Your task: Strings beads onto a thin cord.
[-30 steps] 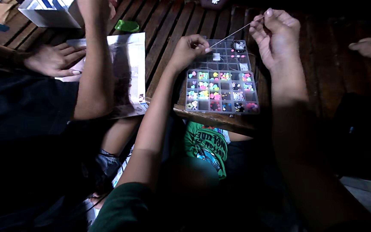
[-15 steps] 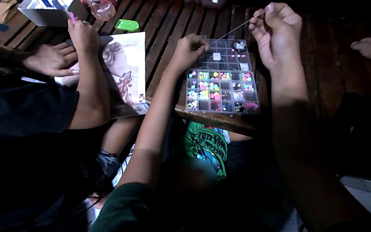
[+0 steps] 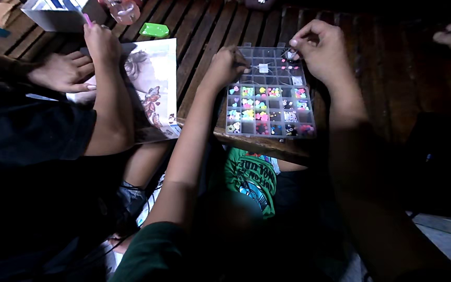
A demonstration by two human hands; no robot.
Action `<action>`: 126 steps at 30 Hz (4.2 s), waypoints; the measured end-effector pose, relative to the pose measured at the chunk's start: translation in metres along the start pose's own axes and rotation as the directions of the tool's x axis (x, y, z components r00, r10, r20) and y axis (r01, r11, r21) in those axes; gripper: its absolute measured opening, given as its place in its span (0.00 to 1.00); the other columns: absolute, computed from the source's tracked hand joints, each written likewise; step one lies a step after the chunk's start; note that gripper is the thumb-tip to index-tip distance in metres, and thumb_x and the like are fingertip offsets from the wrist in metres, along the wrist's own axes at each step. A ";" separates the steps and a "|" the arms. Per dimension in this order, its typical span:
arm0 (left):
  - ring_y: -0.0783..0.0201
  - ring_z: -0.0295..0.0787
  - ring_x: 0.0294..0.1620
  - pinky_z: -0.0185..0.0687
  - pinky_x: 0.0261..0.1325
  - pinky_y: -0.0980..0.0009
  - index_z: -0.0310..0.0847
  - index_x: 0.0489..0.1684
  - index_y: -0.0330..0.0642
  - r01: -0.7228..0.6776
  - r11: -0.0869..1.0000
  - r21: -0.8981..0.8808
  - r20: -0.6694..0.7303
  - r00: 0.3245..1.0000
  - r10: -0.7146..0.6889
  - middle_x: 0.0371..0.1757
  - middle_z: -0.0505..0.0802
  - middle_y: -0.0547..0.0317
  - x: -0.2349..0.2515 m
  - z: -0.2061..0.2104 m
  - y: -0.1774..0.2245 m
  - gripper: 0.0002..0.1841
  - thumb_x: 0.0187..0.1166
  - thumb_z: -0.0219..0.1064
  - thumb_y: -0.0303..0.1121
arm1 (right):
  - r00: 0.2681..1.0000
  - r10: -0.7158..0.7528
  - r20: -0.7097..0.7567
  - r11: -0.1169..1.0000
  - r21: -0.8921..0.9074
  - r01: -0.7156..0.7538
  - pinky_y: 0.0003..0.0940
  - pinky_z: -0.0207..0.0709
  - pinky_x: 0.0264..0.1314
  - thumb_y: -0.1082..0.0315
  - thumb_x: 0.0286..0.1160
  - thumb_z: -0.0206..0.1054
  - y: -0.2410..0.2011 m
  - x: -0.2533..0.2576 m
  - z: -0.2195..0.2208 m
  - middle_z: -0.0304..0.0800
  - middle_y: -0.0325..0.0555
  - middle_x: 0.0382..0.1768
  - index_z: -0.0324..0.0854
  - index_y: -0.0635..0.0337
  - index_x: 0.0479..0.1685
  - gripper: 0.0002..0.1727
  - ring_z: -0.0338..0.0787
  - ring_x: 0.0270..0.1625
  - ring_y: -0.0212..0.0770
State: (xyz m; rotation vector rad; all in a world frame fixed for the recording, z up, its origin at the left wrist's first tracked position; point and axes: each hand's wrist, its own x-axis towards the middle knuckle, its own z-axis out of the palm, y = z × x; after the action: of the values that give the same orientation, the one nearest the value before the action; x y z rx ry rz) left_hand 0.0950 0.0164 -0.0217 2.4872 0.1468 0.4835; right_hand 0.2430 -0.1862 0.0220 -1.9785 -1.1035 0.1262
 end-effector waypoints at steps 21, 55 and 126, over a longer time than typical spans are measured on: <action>0.75 0.90 0.53 0.84 0.60 0.75 0.88 0.55 0.33 -0.081 0.735 -0.673 -0.064 0.997 0.051 0.51 0.95 0.61 0.025 0.003 0.031 0.10 0.81 0.67 0.25 | 0.968 -0.201 -0.148 0.941 0.246 0.233 0.15 0.77 0.49 0.66 0.78 0.71 -0.002 0.003 0.017 0.88 0.38 0.47 0.89 0.62 0.47 0.08 0.83 0.45 0.20; 0.63 0.91 0.46 0.83 0.55 0.68 0.89 0.52 0.33 0.031 0.994 -0.109 -0.322 0.945 -0.065 0.47 0.95 0.49 0.021 0.003 0.011 0.11 0.85 0.63 0.30 | 0.995 -0.072 0.070 0.960 0.274 0.050 0.17 0.82 0.44 0.68 0.85 0.64 -0.014 -0.005 0.014 0.86 0.36 0.47 0.81 0.62 0.60 0.12 0.86 0.40 0.20; 0.74 0.88 0.38 0.84 0.50 0.75 0.89 0.45 0.31 -0.015 0.804 -0.594 -0.315 0.924 -0.215 0.40 0.93 0.57 0.027 0.005 0.015 0.06 0.81 0.68 0.25 | 0.876 -0.390 0.285 0.908 -0.038 0.417 0.38 0.86 0.55 0.71 0.78 0.65 -0.049 -0.070 0.031 0.92 0.56 0.50 0.87 0.68 0.46 0.09 0.92 0.48 0.42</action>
State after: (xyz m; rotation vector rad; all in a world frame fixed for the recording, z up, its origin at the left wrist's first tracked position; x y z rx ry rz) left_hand 0.1215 0.0073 -0.0082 1.7472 0.2378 0.8121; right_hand 0.1544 -0.2060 0.0171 -1.8037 -1.7118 0.1232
